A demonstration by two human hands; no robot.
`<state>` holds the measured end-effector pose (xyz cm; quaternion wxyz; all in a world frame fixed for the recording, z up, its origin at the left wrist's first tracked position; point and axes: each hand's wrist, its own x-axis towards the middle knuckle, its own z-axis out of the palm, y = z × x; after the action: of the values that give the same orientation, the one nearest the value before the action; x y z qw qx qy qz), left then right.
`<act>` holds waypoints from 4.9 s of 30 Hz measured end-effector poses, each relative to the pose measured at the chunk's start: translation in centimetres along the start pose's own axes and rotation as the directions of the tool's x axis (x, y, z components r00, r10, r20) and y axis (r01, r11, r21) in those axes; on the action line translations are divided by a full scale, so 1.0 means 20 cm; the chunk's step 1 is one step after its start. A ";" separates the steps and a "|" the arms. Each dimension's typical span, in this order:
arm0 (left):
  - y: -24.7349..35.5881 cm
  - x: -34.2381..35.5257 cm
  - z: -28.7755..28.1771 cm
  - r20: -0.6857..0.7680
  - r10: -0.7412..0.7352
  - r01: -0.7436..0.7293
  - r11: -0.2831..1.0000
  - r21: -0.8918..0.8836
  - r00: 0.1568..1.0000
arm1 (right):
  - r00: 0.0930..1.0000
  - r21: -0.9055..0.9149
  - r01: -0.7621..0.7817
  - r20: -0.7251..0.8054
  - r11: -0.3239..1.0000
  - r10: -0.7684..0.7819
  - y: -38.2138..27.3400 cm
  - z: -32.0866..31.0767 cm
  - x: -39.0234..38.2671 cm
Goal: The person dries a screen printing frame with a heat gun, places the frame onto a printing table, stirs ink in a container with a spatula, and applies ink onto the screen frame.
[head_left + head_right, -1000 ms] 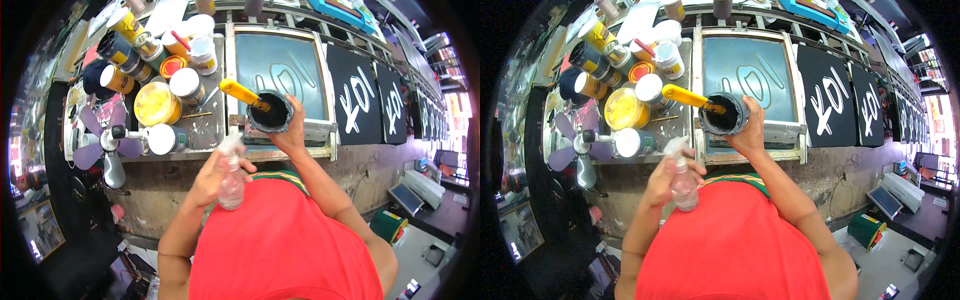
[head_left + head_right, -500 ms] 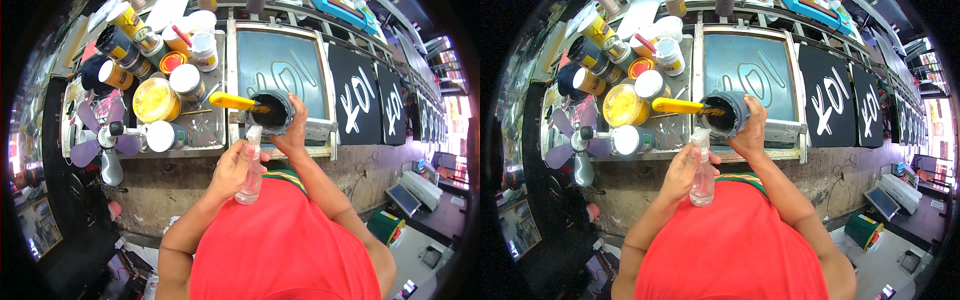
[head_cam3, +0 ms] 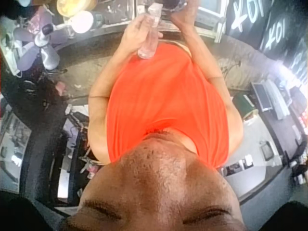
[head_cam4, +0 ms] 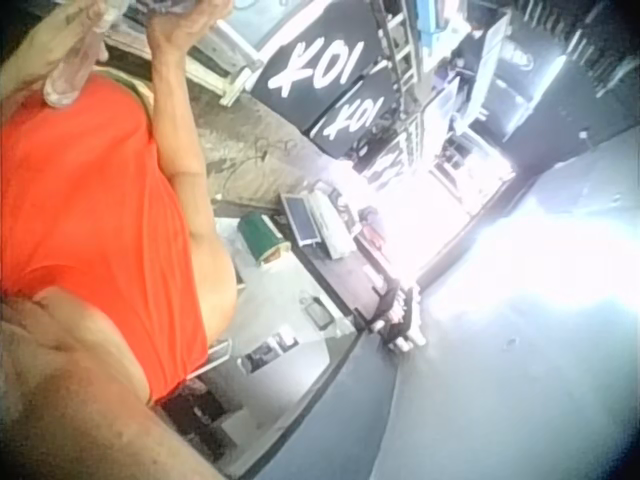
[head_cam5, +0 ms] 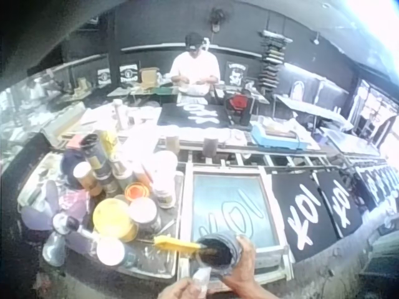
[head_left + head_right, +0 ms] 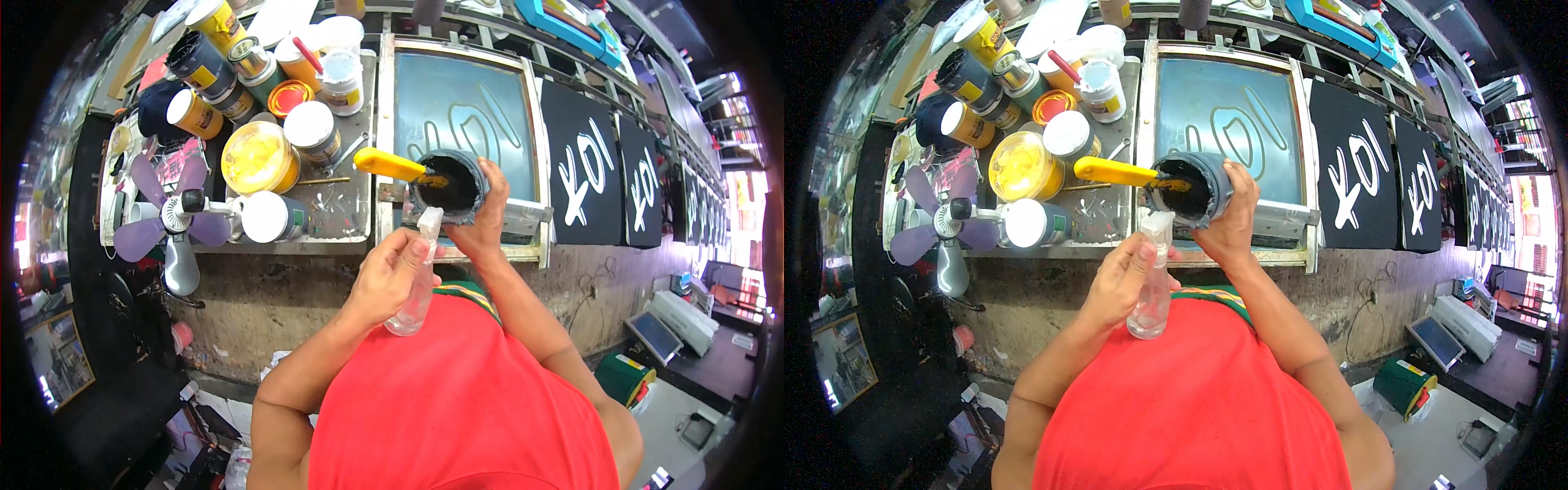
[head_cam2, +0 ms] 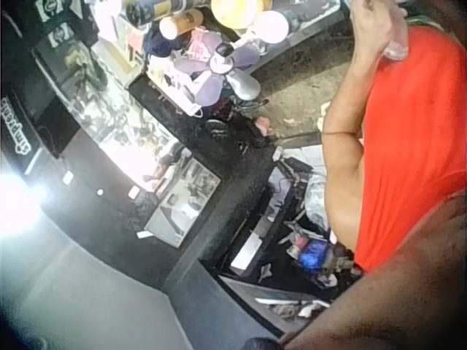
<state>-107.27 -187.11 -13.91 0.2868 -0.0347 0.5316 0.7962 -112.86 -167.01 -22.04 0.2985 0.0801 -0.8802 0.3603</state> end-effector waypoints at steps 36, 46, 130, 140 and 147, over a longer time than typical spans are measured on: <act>-0.01 0.02 -0.01 0.019 0.009 -0.011 0.996 0.090 1.000 | 0.998 -0.024 -0.011 -0.064 1.000 0.009 -0.03 -0.03 0.00; 0.01 0.01 0.00 0.008 0.007 -0.008 0.988 0.156 1.000 | 0.997 -0.038 0.010 -0.080 0.999 -0.013 -0.03 -0.03 0.01; 0.43 0.18 -0.01 0.160 0.825 -0.798 0.447 0.404 0.542 | 0.998 0.030 0.003 -0.068 1.000 -0.001 -0.06 -0.13 -0.05; 0.49 0.00 0.32 0.396 0.868 -0.946 0.326 -0.003 0.298 | 0.995 0.119 0.075 -0.082 0.990 -0.065 -0.13 -0.17 0.05; 0.50 0.03 0.35 0.556 0.778 -0.940 0.342 0.016 0.292 | 0.993 0.144 0.075 -0.098 0.987 -0.061 -0.07 -0.17 0.07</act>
<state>-110.98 -183.51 -2.87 -0.0800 0.4993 0.5069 0.6982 -111.86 -165.56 -18.59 0.3450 0.1152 -0.8329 0.4172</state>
